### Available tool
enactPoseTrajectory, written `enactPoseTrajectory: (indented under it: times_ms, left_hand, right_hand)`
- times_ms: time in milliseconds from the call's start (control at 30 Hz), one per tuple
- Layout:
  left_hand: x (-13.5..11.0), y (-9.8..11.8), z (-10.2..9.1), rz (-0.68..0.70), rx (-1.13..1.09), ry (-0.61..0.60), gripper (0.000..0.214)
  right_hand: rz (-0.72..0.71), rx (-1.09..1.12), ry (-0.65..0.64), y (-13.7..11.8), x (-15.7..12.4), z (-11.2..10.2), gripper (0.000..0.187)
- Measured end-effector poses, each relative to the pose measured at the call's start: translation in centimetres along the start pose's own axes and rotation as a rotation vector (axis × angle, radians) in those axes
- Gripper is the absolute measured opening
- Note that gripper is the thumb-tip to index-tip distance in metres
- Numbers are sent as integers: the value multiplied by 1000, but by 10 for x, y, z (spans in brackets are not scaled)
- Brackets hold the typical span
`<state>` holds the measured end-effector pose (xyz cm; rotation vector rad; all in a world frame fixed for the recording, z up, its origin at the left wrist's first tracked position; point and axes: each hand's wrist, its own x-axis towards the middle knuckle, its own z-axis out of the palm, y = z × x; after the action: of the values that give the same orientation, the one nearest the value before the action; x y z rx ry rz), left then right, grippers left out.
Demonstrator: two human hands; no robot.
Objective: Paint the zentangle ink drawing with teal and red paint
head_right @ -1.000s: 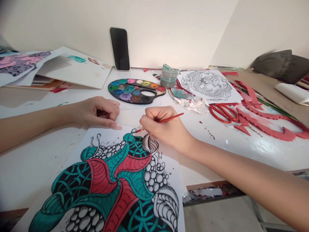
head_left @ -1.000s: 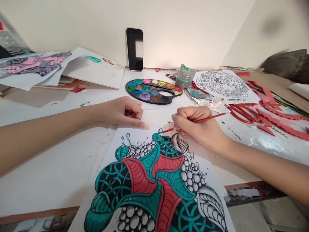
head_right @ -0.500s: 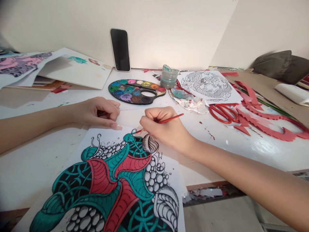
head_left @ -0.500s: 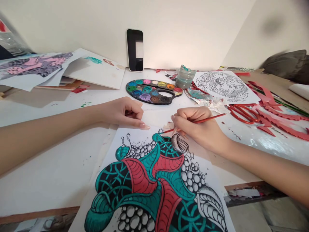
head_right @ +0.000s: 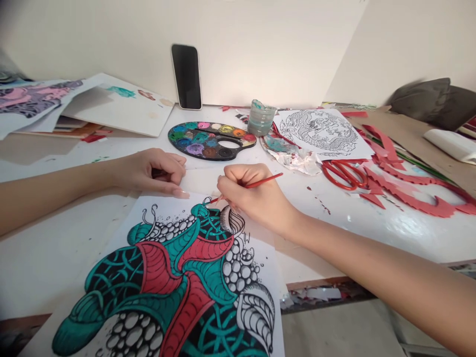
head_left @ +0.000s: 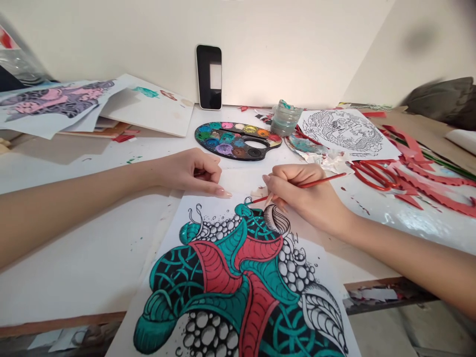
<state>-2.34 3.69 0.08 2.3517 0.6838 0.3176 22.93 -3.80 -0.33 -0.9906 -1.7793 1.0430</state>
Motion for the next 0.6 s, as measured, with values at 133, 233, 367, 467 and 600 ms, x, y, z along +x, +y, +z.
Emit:
enactPoseTrajectory:
  times_ms: [133,233,367,467,600]
  left_hand:
    - [0,0,0,-2,-3,-1,39]
    - [0,-1,0,0,-4,1,40]
    - [0,-1,0,-9,-3,-6,40]
    - [0,-1,0,-17,-8,-5,40]
    - [0,-1,1,-18,-8,-3,40]
  right_hand:
    - [16,-9,-14,0,0,0,42]
    - [-5,-12,-6,0,0,0,42]
    - [-1,-26,-10,-1,0,0,43]
    - [11,-23,-8,-1,-1,0,43]
    - [14,-25,-7,-2,-1,0,45]
